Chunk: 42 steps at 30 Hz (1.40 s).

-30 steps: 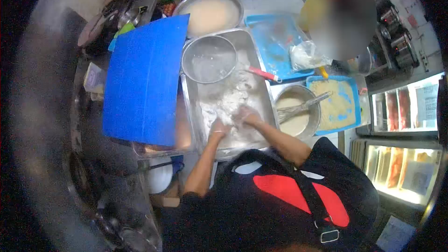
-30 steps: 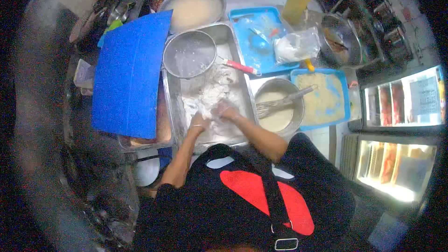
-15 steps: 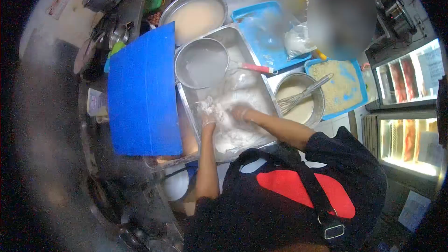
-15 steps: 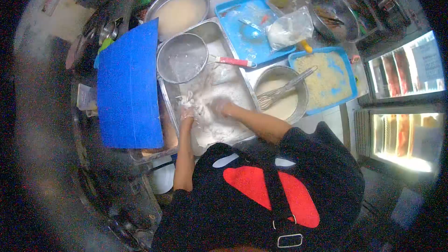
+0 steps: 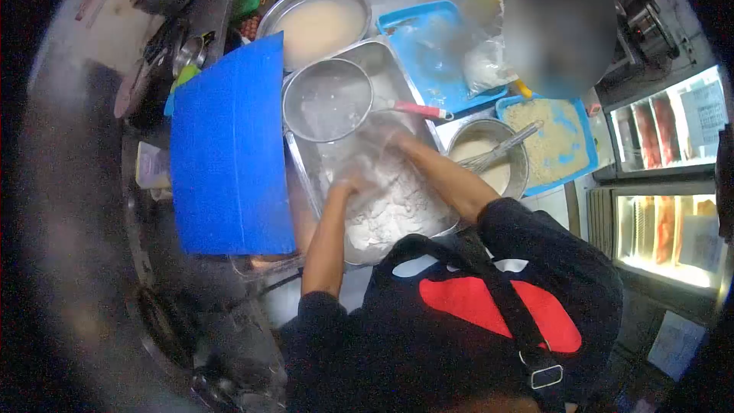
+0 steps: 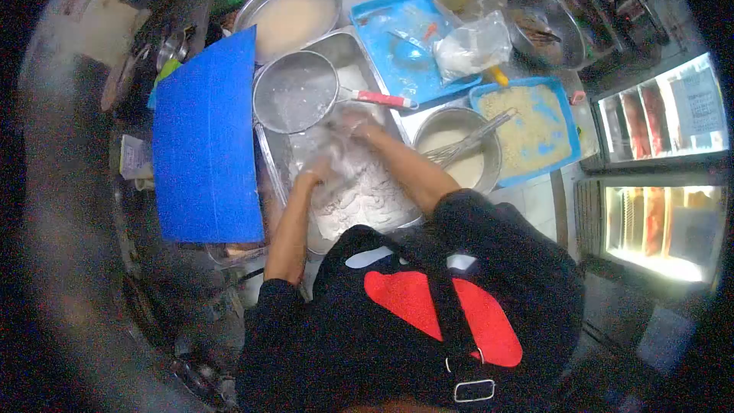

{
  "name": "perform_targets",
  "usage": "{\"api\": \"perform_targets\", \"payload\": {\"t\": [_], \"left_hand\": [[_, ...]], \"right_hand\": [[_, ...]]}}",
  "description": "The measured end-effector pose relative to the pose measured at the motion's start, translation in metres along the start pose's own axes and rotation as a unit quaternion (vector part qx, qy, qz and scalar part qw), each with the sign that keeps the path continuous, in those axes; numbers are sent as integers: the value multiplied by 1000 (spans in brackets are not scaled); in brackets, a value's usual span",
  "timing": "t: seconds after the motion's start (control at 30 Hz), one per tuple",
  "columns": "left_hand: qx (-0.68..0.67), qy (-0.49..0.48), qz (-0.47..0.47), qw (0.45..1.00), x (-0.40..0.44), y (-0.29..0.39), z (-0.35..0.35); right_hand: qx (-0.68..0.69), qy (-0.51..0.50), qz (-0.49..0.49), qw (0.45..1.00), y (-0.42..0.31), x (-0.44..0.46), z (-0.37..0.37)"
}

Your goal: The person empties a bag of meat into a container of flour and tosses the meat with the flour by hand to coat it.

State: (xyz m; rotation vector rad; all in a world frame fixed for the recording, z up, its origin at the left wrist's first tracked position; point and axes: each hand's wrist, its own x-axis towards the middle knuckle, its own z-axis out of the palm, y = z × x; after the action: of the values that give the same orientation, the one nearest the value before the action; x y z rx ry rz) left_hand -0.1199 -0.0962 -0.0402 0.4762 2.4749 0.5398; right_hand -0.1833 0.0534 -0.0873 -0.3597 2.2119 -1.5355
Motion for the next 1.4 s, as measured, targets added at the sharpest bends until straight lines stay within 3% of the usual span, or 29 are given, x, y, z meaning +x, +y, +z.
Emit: {"api": "perform_targets", "payload": {"t": [0.1, 0.17, 0.23, 0.33, 0.43, 0.47, 0.53, 0.6, 0.7, 0.73, 0.8, 0.9, 0.93, 1.0, 1.07, 1.13, 1.23, 1.27, 1.37, 1.4], "left_hand": [[-24, -57, 48, 997, -16, -20, 57], [-61, -116, 34, 991, -51, 16, 36], [-56, -175, -8, 983, -77, 46, 17], [-17, -59, 29, 998, -84, 35, 46], [-30, 81, 60, 994, -76, -10, 89], [-9, 1, -87, 996, -98, 51, 20], [-87, 127, -56, 986, -93, 21, 51], [-116, 218, 9, 969, -97, 10, 46], [-59, 168, -66, 982, -103, 1, 54], [-30, 123, -111, 986, -101, -3, 64], [8, 50, -165, 985, -92, -12, 88], [9, -5, -187, 982, -73, -15, 122], [-8, 11, -187, 982, -68, -13, 126], [-47, 60, -184, 980, -59, -6, 121], [-78, 111, -164, 977, -48, -6, 103], [-93, 136, -150, 975, -43, -7, 91], [-86, 148, -142, 975, -45, -11, 89], [-80, 153, -144, 974, -49, -14, 92], [-79, 197, -140, 967, -67, -15, 83], [-83, 213, -131, 965, -69, -10, 78]], "right_hand": [[-113, -121, -122, 978, 38, 18, 44], [-130, -145, -209, 958, 94, 9, 75], [-241, -183, -143, 942, 45, -31, 54], [-243, -153, -118, 950, 26, -11, 23], [-8, -184, -85, 979, 71, 50, 21], [52, -206, -127, 969, 52, 46, 19], [-251, -130, -302, 910, -15, 4, 33], [-236, -142, -212, 938, 8, -15, 57], [-211, -232, -111, 943, 34, -41, 47], [-99, -149, -145, 973, 39, -57, 33], [-197, 3, -259, 946, -24, -101, 8], [-84, -189, -150, 967, -23, -105, 11], [-179, -245, -138, 943, -87, -123, -1], [23, -224, -171, 959, -81, -138, 11], [1, -239, -232, 943, -67, -139, 22], [-245, -277, -299, 880, -52, -136, 32], [-310, -274, -288, 864, -66, -139, 21], [-183, -303, -137, 925, -71, -139, 16], [-70, -188, -154, 967, 0, -115, 32], [-124, -116, -208, 963, -10, -112, 23]]}}
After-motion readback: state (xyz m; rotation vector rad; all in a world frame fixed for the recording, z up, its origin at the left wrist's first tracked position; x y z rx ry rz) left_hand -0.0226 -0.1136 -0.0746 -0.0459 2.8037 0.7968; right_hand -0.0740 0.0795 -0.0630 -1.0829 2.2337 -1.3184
